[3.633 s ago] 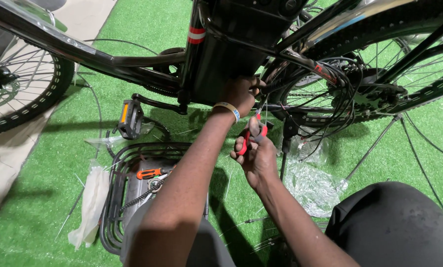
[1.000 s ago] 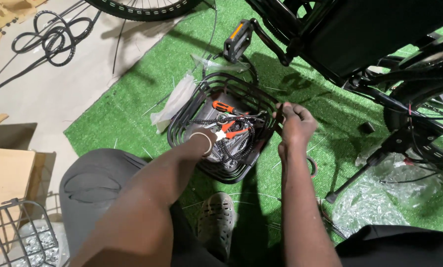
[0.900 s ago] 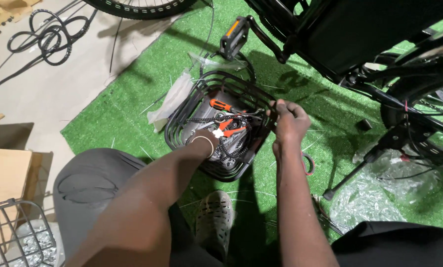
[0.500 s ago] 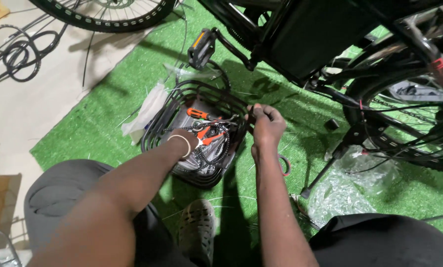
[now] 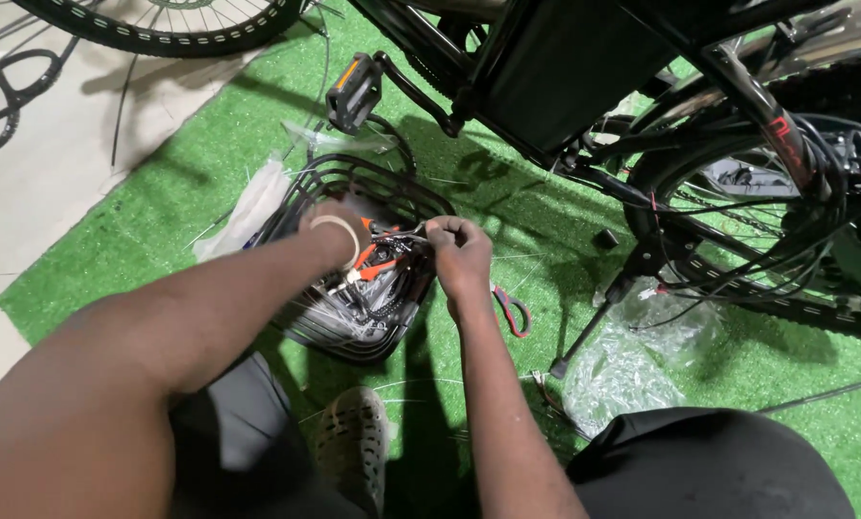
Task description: The person works on the central frame of an electric bicycle, connecting wires and securing components near the battery pack. They use scissors to cut zip ties and organize the cabling, then use a screwdriver to tighten parts of the frame.
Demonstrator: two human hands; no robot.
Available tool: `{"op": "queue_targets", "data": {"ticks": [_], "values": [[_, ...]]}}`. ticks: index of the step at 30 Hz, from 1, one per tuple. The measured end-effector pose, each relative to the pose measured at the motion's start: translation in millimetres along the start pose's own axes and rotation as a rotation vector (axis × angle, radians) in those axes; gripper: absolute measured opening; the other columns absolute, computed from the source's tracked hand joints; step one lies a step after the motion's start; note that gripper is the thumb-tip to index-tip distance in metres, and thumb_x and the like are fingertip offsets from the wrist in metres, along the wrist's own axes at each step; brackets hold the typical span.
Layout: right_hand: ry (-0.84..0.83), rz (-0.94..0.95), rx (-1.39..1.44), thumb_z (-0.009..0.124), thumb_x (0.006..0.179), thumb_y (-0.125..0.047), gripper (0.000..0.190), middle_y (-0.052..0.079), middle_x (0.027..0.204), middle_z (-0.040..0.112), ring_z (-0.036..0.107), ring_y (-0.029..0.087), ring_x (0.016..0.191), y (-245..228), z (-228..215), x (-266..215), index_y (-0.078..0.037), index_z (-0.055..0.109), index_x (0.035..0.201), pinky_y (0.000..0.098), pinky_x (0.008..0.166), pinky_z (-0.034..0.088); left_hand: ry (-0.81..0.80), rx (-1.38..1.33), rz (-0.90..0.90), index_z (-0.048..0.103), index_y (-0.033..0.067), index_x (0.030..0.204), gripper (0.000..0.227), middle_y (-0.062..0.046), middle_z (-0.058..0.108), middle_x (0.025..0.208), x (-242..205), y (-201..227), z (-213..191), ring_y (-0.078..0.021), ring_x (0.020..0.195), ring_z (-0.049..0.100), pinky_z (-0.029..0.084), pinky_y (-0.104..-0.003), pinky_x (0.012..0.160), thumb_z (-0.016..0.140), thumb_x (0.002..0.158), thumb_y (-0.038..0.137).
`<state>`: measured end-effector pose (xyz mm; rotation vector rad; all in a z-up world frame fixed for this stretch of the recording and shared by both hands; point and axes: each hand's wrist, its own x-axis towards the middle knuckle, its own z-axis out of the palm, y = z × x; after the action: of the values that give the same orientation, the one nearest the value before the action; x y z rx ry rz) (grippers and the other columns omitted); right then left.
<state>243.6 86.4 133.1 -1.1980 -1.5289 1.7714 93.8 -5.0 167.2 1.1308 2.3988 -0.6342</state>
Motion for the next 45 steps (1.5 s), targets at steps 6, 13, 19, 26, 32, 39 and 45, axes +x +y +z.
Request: {"op": "queue_targets", "data": {"ticks": [6,13,19,26,32,39,45], "values": [[-0.048,0.013,-0.065,0.074,0.079,-0.022,0.020,0.008,0.083,0.069,0.063,0.015,0.077,28,-5,20,-0.012,0.074,0.097,0.0303,0.067,0.057,0.098,-0.095,0.193,0.074,0.0080,0.099,0.020,-0.018,0.072,0.096,52,-9,-33,-0.0414,0.095,0.068,0.054,-0.055,0.074,0.065,0.085,0.019],[-0.103,-0.144,-0.078,0.075,0.079,-0.018,0.030,0.008,0.102,0.069,0.067,0.020,0.095,-3,-18,7,-0.017,0.073,0.109,0.0324,0.078,0.057,0.020,-0.451,0.362,0.073,0.0092,0.090,0.011,-0.015,0.073,0.100,-15,19,-85,-0.0366,0.108,0.064,0.050,-0.046,0.093,0.069,0.082,0.016],[-0.012,-0.275,-0.068,0.075,0.079,-0.010,0.016,0.010,0.089,0.073,0.065,0.015,0.083,-31,-38,-6,-0.012,0.076,0.095,0.0313,0.072,0.056,0.123,-0.638,0.441,0.069,0.0094,0.087,0.014,-0.008,0.075,0.080,-19,30,-94,-0.0300,0.093,0.070,0.052,-0.043,0.087,0.058,0.084,0.018],[0.188,-0.215,-0.512,0.075,0.080,-0.031,0.011,0.005,0.083,0.069,0.067,0.029,0.089,-85,-83,-11,-0.022,0.074,0.085,0.0403,0.078,0.051,0.396,-0.691,0.476,0.071,0.0227,0.102,0.019,0.002,0.072,0.070,8,72,-128,-0.0200,0.087,0.071,0.053,-0.038,0.088,0.061,0.086,0.025],[0.098,-0.037,-0.925,0.076,0.075,-0.026,0.026,0.009,0.095,0.071,0.066,0.033,0.100,-143,-120,3,-0.027,0.072,0.100,0.0456,0.085,0.051,0.328,-1.021,0.543,0.069,0.0166,0.100,0.014,0.001,0.072,0.067,18,110,-136,-0.0106,0.060,0.070,0.056,-0.024,0.064,0.062,0.088,0.020],[-0.031,0.042,-1.063,0.069,0.070,-0.020,0.035,0.012,0.093,0.074,0.066,0.033,0.104,-191,-138,-12,-0.020,0.073,0.105,0.0472,0.091,0.052,0.038,-1.936,0.427,0.067,0.0064,0.101,0.025,-0.005,0.069,0.077,-10,160,-145,-0.0119,0.063,0.065,0.061,-0.028,0.056,0.071,0.079,0.018],[0.063,-0.018,-0.419,0.071,0.082,-0.015,0.012,0.015,0.071,0.068,0.066,0.023,0.062,-143,-155,-2,-0.004,0.073,0.087,0.0359,0.055,0.056,0.074,-1.741,0.228,0.062,0.0059,0.103,0.040,-0.013,0.070,0.082,-6,182,-129,-0.0235,0.077,0.072,0.062,-0.032,0.063,0.073,0.069,0.023]]}}
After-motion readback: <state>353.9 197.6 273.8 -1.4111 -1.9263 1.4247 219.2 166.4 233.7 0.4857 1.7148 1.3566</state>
